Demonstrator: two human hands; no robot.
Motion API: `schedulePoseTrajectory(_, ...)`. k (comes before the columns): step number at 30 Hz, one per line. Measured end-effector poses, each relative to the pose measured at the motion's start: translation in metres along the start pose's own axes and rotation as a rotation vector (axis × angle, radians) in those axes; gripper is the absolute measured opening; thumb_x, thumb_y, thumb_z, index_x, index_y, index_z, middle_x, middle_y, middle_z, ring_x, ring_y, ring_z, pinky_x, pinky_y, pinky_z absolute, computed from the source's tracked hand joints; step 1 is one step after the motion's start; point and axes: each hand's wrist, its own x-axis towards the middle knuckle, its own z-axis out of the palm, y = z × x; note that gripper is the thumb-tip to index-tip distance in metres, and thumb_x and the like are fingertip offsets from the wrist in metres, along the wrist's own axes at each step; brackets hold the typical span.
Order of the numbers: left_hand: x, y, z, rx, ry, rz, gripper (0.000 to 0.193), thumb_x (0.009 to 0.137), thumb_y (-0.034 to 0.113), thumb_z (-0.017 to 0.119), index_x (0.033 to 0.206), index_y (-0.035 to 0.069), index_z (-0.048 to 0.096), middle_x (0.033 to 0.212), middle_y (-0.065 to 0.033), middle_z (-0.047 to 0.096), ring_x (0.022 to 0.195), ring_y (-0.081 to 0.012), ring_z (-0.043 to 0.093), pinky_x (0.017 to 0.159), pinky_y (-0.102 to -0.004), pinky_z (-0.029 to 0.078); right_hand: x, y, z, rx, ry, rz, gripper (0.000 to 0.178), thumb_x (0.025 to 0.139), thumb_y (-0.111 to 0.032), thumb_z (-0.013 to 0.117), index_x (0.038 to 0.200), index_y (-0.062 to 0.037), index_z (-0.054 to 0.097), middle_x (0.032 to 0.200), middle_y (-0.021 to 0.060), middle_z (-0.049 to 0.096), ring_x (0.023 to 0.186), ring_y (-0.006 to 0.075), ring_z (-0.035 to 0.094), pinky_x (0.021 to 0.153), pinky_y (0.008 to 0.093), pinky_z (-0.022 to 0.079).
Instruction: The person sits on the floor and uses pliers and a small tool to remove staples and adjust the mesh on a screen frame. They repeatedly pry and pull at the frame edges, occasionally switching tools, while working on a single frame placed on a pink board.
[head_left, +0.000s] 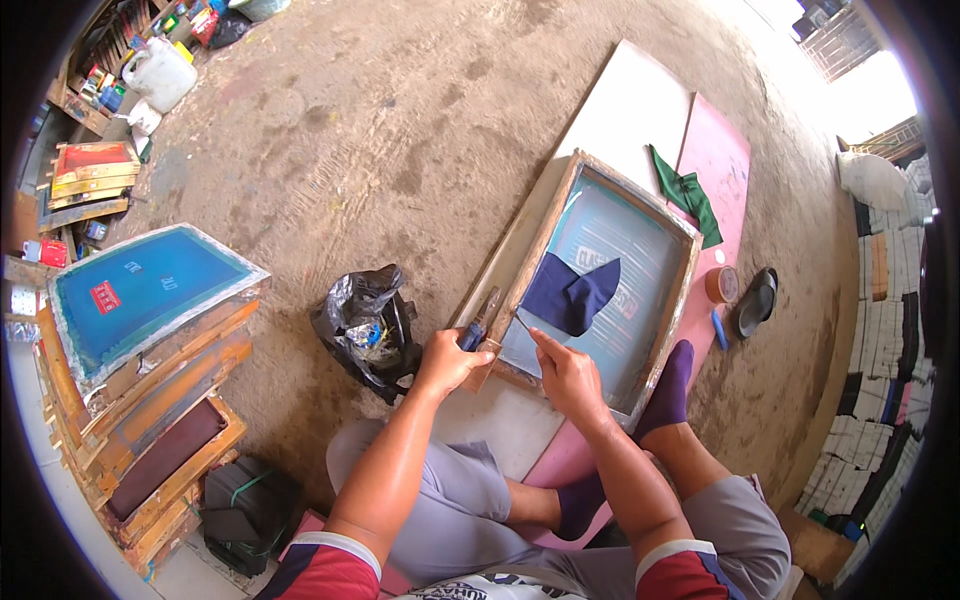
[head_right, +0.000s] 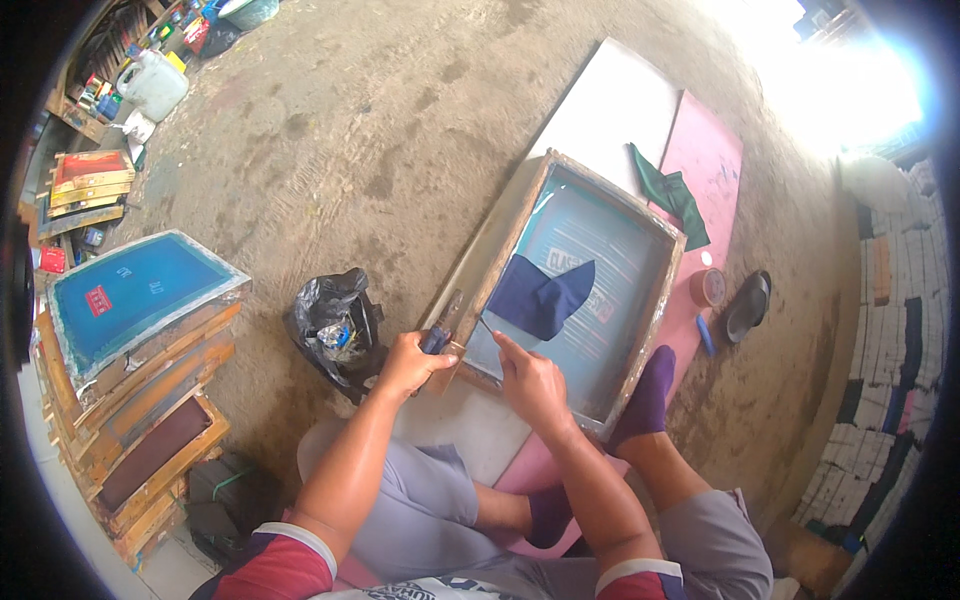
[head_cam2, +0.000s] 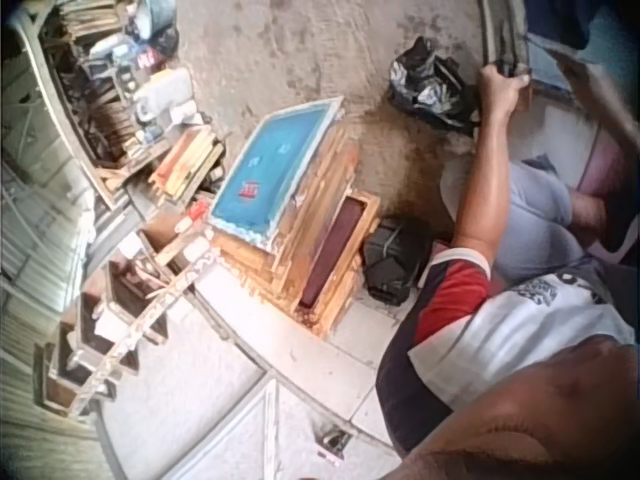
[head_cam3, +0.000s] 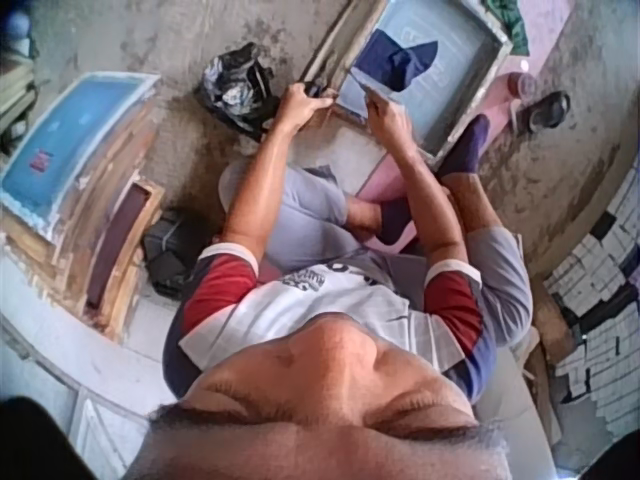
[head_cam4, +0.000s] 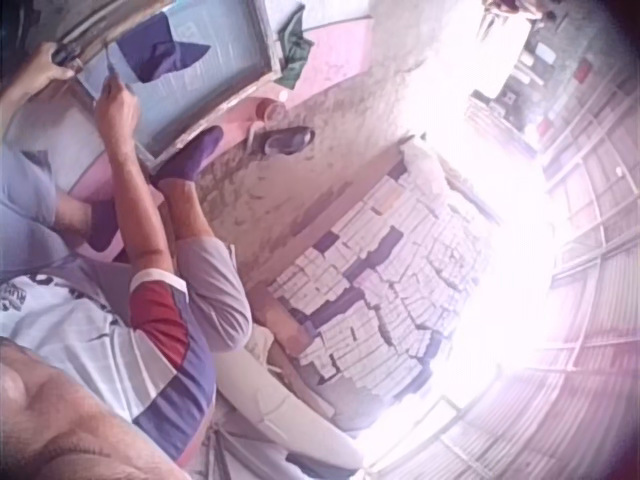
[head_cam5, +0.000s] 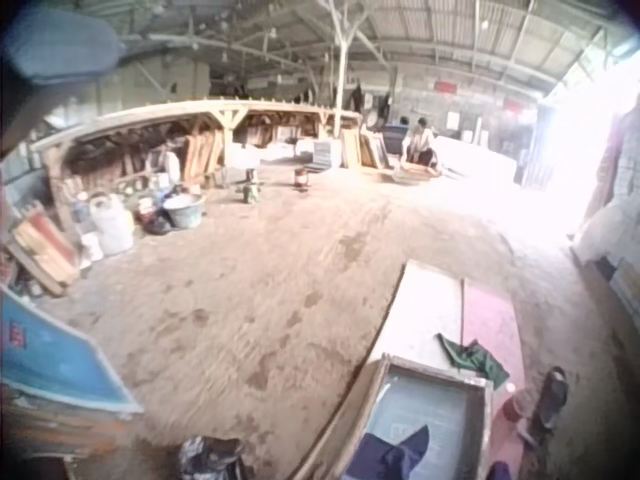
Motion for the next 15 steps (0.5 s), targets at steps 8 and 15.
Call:
schedulePoseTrajectory(8,-0.008,0.02,0.0,0.227,-0.006,-0.033,0.032,0.076,0.017,0.088,0.098,-0.003,0.076,0.084,-0.0095,0.075,0.079,-0.0172,0.068,0.076,-0.0359,0.053,0.002,-0.017,-0.002,-0.199,-0.053,0.026,0.035,0.101,-0.017,0.06,0.135,-0.0176,0.069,0.086,0.0249,0.071,0.079,0.0412,0.071,0.072,0.0498,0.055)
schedulePoseTrajectory(15,-0.008,0.018,0.001,0.165,0.009,-0.028,0.031,0.076,0.018,0.088,0.098,-0.002,0.076,0.084,-0.0109,0.075,0.078,-0.0188,0.069,0.074,-0.0369,0.053,0.009,-0.009,-0.007,-0.015,-0.067,0.007,0.036,0.102,-0.016,0.061,0.136,-0.0183,0.069,0.099,0.0202,0.075,0.085,0.039,0.074,0.078,0.0456,0.057)
